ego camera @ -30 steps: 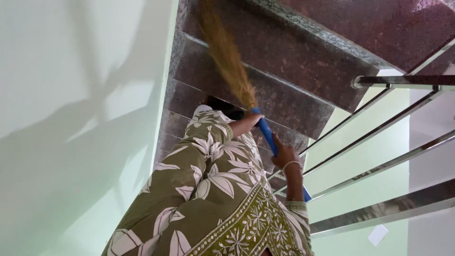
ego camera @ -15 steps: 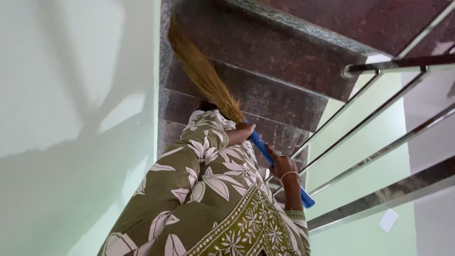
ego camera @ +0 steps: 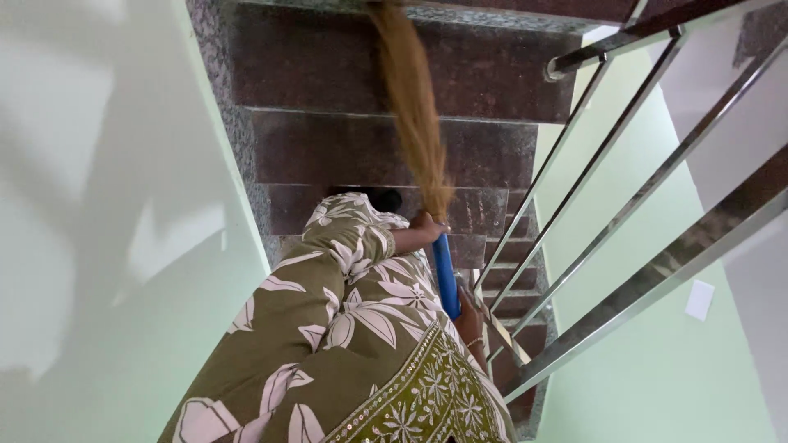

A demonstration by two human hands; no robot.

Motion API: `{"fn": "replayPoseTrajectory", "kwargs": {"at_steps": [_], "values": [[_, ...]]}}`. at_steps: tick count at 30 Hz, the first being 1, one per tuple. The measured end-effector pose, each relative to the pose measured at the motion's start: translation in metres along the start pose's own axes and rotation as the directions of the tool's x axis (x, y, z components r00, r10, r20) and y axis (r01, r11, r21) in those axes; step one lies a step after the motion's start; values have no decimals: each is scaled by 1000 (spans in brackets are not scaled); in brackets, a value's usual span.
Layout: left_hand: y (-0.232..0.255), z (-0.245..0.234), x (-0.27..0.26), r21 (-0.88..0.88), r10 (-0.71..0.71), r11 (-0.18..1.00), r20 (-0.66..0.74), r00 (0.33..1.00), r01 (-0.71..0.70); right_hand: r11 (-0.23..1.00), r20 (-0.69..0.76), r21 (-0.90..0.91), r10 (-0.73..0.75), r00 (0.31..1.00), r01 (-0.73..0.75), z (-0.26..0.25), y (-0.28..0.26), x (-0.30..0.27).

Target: The person sweeps the stairs step by step using a broom while walking down the staircase.

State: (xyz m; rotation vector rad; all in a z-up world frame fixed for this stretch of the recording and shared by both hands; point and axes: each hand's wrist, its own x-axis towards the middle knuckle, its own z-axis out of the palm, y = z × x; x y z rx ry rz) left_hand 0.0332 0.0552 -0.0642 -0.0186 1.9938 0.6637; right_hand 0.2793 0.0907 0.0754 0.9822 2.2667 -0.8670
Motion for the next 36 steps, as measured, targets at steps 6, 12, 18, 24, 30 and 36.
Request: {"fn": "replayPoseTrajectory", "kwargs": {"at_steps": [6, 12, 18, 24, 30, 36], "values": [[16, 26, -7, -61, 15, 998, 193, 981, -3, 992, 29, 47, 113, 993, -115, 18, -12, -11], [21, 16, 5, 88, 27, 994, 358, 933, -63, 985, 77, 30, 165, 983, -168, 23, -17, -6], [-10, -21, 19, -287, -53, 948, 286, 957, 138, 998, 122, 61, -33, 992, 25, -10, -38, 33], [-26, -42, 40, -432, -208, 841, 300, 931, 327, 998, 349, -54, -2, 937, 22, -41, -69, 74], [-43, -57, 49, -568, -279, 707, 324, 904, 421, 990, 433, -76, -74, 898, 119, -64, -89, 92], [-54, -71, 51, -777, -276, 516, 249, 928, 362, 893, 424, -297, -194, 884, 339, -84, -116, 97]]}}
